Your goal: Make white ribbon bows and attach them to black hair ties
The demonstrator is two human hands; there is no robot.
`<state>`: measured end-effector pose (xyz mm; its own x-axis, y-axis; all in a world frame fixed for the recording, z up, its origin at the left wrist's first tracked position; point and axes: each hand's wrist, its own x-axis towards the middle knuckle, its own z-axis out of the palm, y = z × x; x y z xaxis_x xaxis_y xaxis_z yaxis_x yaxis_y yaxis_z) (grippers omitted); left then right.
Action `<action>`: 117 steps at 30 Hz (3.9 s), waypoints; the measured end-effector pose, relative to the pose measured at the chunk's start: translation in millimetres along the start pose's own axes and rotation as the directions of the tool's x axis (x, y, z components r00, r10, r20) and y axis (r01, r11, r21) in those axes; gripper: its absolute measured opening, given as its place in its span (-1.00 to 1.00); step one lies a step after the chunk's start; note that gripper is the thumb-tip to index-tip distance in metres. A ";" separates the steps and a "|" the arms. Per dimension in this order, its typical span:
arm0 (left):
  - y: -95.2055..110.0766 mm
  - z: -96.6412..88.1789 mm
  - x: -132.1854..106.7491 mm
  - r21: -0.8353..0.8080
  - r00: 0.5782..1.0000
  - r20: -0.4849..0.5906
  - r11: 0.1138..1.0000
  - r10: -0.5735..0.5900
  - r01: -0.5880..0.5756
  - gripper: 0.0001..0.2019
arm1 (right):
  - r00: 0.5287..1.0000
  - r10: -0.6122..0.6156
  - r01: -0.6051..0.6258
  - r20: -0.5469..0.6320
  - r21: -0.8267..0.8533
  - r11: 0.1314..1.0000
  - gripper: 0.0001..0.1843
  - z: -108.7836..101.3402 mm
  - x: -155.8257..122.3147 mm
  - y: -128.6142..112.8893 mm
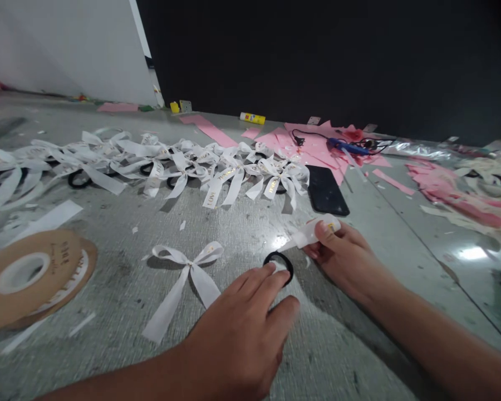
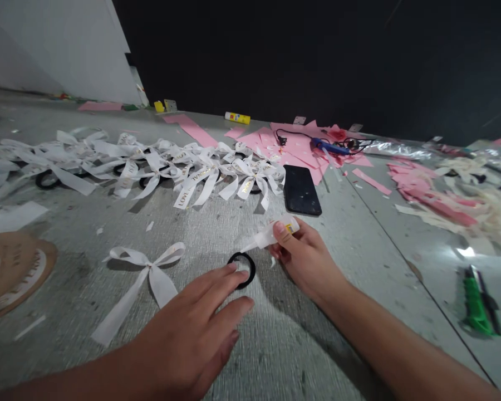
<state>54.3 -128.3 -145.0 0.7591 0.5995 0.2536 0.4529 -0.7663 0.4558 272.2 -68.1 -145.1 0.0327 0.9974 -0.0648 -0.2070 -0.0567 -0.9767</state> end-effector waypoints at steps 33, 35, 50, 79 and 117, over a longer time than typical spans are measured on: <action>0.1 -0.1 0.3 -0.050 0.999 0.034 0.999 -0.016 0.018 -0.62 | 0.981 0.179 -0.161 -0.081 0.190 0.969 -0.67 1.1 0.7 -11.9; 0.7 0.2 -0.1 -0.049 1.000 0.024 0.999 -0.017 0.018 -0.62 | 0.981 0.182 -0.170 -0.064 0.155 0.973 -0.63 -0.2 -0.2 -12.6; 1.5 -0.6 0.4 -0.054 0.998 0.052 0.998 -0.028 0.031 -0.62 | 0.987 0.160 -0.162 0.030 0.265 0.950 -0.69 -5.7 -3.9 -18.6; -0.9 -5.1 2.0 -0.047 0.999 0.041 0.999 0.003 -0.001 -0.64 | 0.998 0.070 -0.067 -0.009 0.170 0.983 -0.67 -2.9 2.4 -5.9; -3.0 2.5 1.6 -0.040 1.000 0.024 0.999 0.007 -0.006 -0.64 | 0.996 0.048 -0.044 -0.072 0.061 0.997 -0.77 -2.7 -1.4 0.5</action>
<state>55.3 -125.6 -148.1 0.7735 0.5882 0.2361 0.4290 -0.7600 0.4882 274.7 -69.7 -146.1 0.0927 0.9876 -0.1264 -0.2675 -0.0975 -0.9586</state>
